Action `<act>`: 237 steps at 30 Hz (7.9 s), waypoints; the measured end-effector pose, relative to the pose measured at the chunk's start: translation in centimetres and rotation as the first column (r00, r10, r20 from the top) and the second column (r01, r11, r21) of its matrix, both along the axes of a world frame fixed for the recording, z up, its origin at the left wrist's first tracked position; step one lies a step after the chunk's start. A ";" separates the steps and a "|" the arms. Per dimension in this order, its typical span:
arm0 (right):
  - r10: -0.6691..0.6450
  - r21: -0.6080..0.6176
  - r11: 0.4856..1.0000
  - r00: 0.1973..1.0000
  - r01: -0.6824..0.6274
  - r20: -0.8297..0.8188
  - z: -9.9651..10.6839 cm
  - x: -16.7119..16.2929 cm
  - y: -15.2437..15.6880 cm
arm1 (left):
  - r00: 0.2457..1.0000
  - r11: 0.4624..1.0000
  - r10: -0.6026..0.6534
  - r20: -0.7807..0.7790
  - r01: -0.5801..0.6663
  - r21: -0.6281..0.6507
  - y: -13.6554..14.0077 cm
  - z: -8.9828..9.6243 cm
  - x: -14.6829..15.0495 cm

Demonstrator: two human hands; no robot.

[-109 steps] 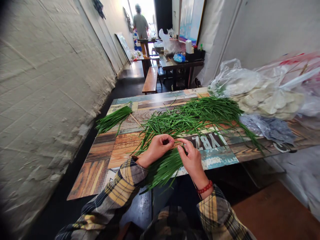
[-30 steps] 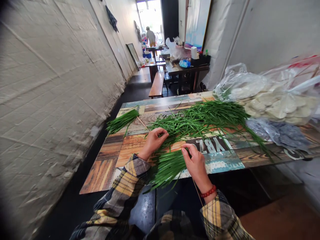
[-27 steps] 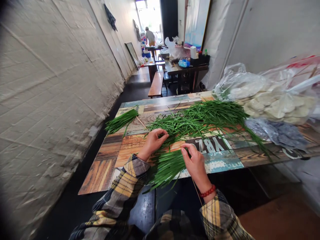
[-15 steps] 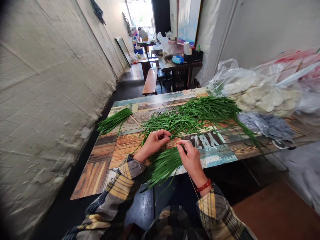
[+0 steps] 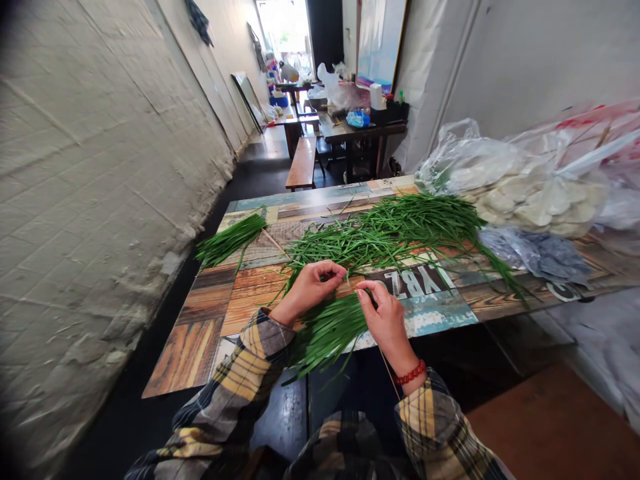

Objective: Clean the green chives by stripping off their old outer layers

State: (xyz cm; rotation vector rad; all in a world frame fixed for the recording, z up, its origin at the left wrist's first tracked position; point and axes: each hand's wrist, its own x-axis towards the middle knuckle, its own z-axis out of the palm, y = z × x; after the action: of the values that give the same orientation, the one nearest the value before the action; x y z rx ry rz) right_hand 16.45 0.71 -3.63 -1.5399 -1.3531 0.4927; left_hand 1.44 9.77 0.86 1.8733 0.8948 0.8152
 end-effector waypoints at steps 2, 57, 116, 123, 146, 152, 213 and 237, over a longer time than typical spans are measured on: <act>-0.005 0.000 1.000 1.000 0.005 0.014 0.0 0.0 0.0 | 1.000 1.000 0.009 0.003 -0.009 0.015 0.0 0.1 0.0; 0.015 0.025 1.000 0.999 -0.016 0.051 0.9 -0.2 -0.1 | 0.996 0.998 -0.057 -0.073 0.059 0.031 -0.6 -0.6 0.8; -0.037 0.021 0.999 0.999 0.037 0.028 0.3 -0.2 -0.1 | 0.964 0.937 -0.217 -0.154 0.250 0.245 -0.9 -1.0 0.4; -0.041 0.023 0.999 0.998 0.040 0.054 0.5 -0.1 -0.2 | 0.975 0.967 -0.151 -0.162 0.179 0.179 -0.4 -0.5 -0.3; 0.005 0.022 1.000 1.000 -0.005 0.014 0.0 -0.1 -0.1 | 0.735 0.799 0.510 -0.447 -0.213 0.562 4.0 -2.0 -1.9; 0.024 0.041 0.999 1.000 -0.025 0.012 -0.1 -0.1 0.0 | 0.702 0.773 0.540 -0.465 -0.195 0.603 4.4 -1.9 -1.4; -0.035 -0.012 0.999 0.998 0.035 0.045 0.2 -0.3 0.1 | 0.962 0.930 -0.047 0.268 0.140 -0.339 1.5 -1.0 1.0; -0.038 0.037 0.999 0.999 0.038 0.003 0.2 -0.4 0.5 | 0.968 0.911 -0.031 0.249 0.130 -0.391 0.9 0.0 1.3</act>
State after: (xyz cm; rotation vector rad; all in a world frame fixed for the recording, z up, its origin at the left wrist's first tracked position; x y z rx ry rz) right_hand 16.07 1.25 -3.45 -1.5336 -1.3262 0.4391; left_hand 2.72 10.72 0.84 1.4060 0.7610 0.7209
